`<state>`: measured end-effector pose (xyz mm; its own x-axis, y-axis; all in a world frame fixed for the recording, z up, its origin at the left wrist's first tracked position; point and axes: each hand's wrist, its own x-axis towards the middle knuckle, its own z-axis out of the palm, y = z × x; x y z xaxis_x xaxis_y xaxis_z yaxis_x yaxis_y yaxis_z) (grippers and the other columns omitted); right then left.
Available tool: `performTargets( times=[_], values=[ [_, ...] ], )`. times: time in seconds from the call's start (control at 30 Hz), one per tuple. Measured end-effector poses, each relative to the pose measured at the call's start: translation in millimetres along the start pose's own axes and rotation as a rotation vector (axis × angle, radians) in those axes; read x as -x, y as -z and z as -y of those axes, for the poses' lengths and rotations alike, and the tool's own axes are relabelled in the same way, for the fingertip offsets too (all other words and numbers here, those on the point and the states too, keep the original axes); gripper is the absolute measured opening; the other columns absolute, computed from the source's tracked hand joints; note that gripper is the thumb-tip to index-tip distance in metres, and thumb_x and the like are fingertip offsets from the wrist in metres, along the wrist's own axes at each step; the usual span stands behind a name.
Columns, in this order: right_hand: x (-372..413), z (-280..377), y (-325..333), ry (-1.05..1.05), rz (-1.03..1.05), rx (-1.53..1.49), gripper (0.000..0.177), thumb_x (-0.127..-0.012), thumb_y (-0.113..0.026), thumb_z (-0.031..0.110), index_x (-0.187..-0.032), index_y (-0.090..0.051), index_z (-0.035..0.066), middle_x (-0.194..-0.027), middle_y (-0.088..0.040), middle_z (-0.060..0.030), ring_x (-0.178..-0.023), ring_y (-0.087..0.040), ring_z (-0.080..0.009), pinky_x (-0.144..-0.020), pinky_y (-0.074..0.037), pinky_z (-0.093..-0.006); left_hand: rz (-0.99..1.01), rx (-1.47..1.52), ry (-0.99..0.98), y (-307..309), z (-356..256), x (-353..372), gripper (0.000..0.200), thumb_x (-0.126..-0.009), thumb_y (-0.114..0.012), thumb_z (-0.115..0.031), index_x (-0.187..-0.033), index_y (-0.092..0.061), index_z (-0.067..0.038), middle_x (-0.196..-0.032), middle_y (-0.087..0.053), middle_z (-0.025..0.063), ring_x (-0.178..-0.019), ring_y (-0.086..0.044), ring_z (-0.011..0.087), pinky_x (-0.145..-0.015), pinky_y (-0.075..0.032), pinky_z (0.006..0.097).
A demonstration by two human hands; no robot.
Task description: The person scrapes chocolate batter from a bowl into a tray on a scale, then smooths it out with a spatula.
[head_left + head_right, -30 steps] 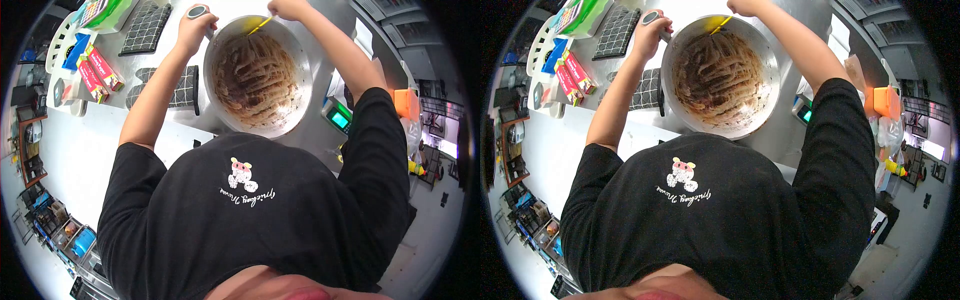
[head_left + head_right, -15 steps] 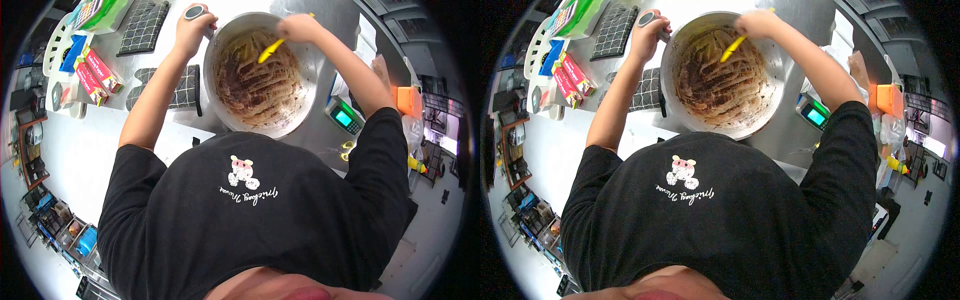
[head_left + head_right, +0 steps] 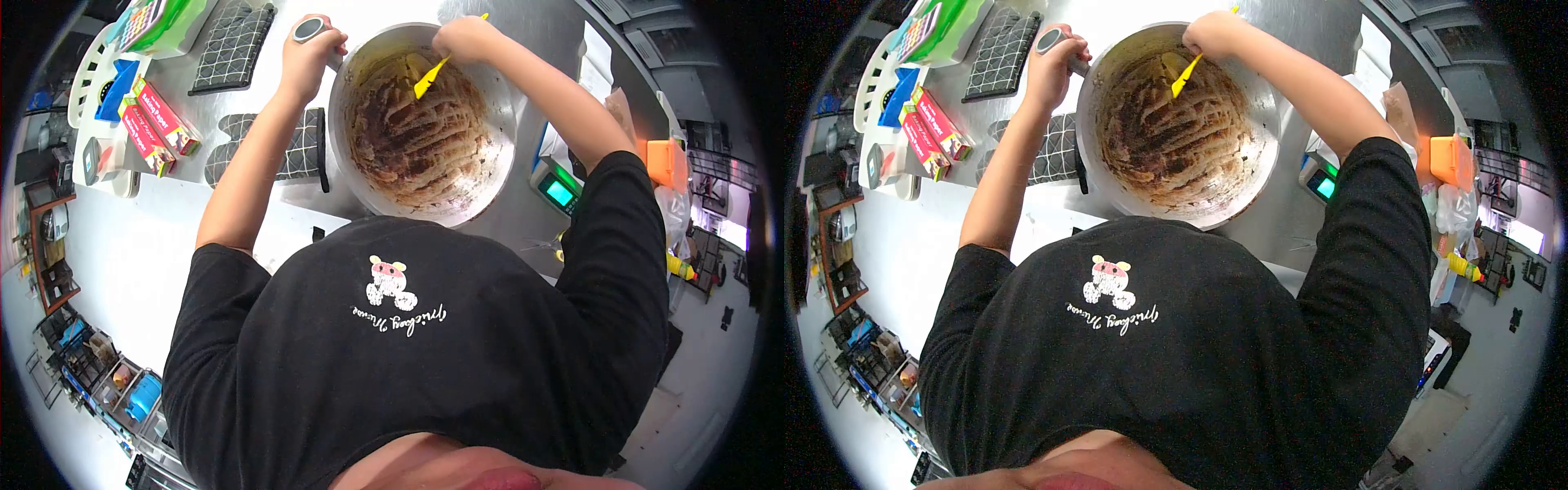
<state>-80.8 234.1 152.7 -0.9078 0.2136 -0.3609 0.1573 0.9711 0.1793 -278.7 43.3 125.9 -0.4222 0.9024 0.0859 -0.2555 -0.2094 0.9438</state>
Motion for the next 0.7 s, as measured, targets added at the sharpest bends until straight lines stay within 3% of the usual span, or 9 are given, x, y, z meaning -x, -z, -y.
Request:
performTargets(
  times=[0.07, 0.13, 0.23, 0.4, 0.47, 0.5, 0.6, 0.7],
  values=[
    [-4.4, 0.3, 3.9, -0.013, -0.029, -0.008, 0.007, -0.07, -0.061, 0.012, -0.076, -0.063, 0.015, -0.07, -0.062, -0.0062, -0.071, -0.063, -0.0281, -0.061, -0.049, -0.0405, -0.005, -0.008, -0.012, -1.8, -1.8, 1.3, 0.019, -0.076, -0.057, 0.001, -0.09, -0.046, -0.005, -0.074, -0.057, 0.0095, -0.066, -0.057, 0.0188, -0.065, -0.046, 0.0304],
    [-27.4, 4.4, 8.9, 0.169, -0.106, -0.267, 0.018, -0.072, -0.053, 0.013, -0.084, -0.066, 0.01, -0.08, -0.065, -0.0137, -0.076, -0.061, -0.0313, -0.068, -0.048, -0.0421, -0.008, 0.001, -0.013, -1.6, 0.3, 0.8, 0.019, -0.076, -0.056, 0.002, -0.09, -0.046, -0.005, -0.073, -0.056, 0.0094, -0.066, -0.057, 0.0187, -0.065, -0.046, 0.0304],
    [-39.3, 24.5, 17.8, 0.159, -0.205, -0.215, 0.018, -0.072, -0.054, 0.013, -0.085, -0.065, 0.011, -0.081, -0.064, -0.0135, -0.075, -0.061, -0.0318, -0.067, -0.048, -0.0424, -0.01, 0.007, -0.015, -2.6, 1.0, 1.4, 0.017, -0.076, -0.056, 0.002, -0.089, -0.046, -0.005, -0.072, -0.056, 0.009, -0.065, -0.056, 0.0185, -0.065, -0.046, 0.0304],
    [-19.1, 2.2, -10.9, -0.015, -0.11, -0.037, 0.005, -0.069, -0.062, 0.014, -0.075, -0.062, 0.014, -0.069, -0.062, -0.006, -0.07, -0.063, -0.0277, -0.061, -0.048, -0.0408, -0.027, 0.021, -0.016, 1.7, 2.3, 5.7, 0.016, -0.077, -0.055, 0.002, -0.088, -0.046, -0.005, -0.071, -0.055, 0.0089, -0.065, -0.056, 0.0186, -0.065, -0.047, 0.0304],
    [-6.3, -8.7, -19.7, -0.013, 0.093, 0.051, 0.004, -0.07, -0.062, 0.016, -0.074, -0.062, 0.014, -0.068, -0.062, -0.0056, -0.069, -0.063, -0.0275, -0.06, -0.048, -0.0405, -0.057, 0.019, 0.002, 2.6, 3.1, 8.5, 0.015, -0.076, -0.055, 0.002, -0.087, -0.047, -0.005, -0.071, -0.055, 0.0088, -0.065, -0.056, 0.0185, -0.066, -0.047, 0.0304],
    [-4.0, -8.0, -16.8, -0.012, 0.096, 0.051, 0.004, -0.07, -0.062, 0.016, -0.074, -0.062, 0.014, -0.068, -0.062, -0.0056, -0.069, -0.063, -0.0275, -0.06, -0.048, -0.0405, -0.058, 0.022, 0.004, 3.2, 3.4, 9.2, 0.015, -0.076, -0.055, 0.002, -0.087, -0.047, -0.005, -0.071, -0.055, 0.0088, -0.065, -0.056, 0.0185, -0.066, -0.047, 0.0304],
    [-2.7, -9.8, -10.6, 0.011, 0.006, -0.005, 0.005, -0.07, -0.061, 0.017, -0.074, -0.062, 0.014, -0.068, -0.062, -0.0058, -0.067, -0.063, -0.0274, -0.06, -0.048, -0.0406, -0.009, 0.04, -0.005, 4.5, 2.4, 7.5, 0.015, -0.076, -0.055, 0.002, -0.087, -0.046, -0.005, -0.072, -0.055, 0.0082, -0.066, -0.056, 0.0185, -0.066, -0.047, 0.0307],
    [-29.4, -15.8, -14.1, 0.013, -0.11, -0.235, 0.016, -0.071, -0.056, 0.017, -0.083, -0.065, 0.012, -0.079, -0.064, -0.0134, -0.074, -0.06, -0.032, -0.068, -0.048, -0.0433, -0.018, 0.045, -0.002, 3.1, 4.9, 8.0, 0.016, -0.076, -0.055, 0.001, -0.087, -0.046, -0.005, -0.073, -0.055, 0.0078, -0.066, -0.056, 0.0184, -0.066, -0.047, 0.0305]
  ],
)
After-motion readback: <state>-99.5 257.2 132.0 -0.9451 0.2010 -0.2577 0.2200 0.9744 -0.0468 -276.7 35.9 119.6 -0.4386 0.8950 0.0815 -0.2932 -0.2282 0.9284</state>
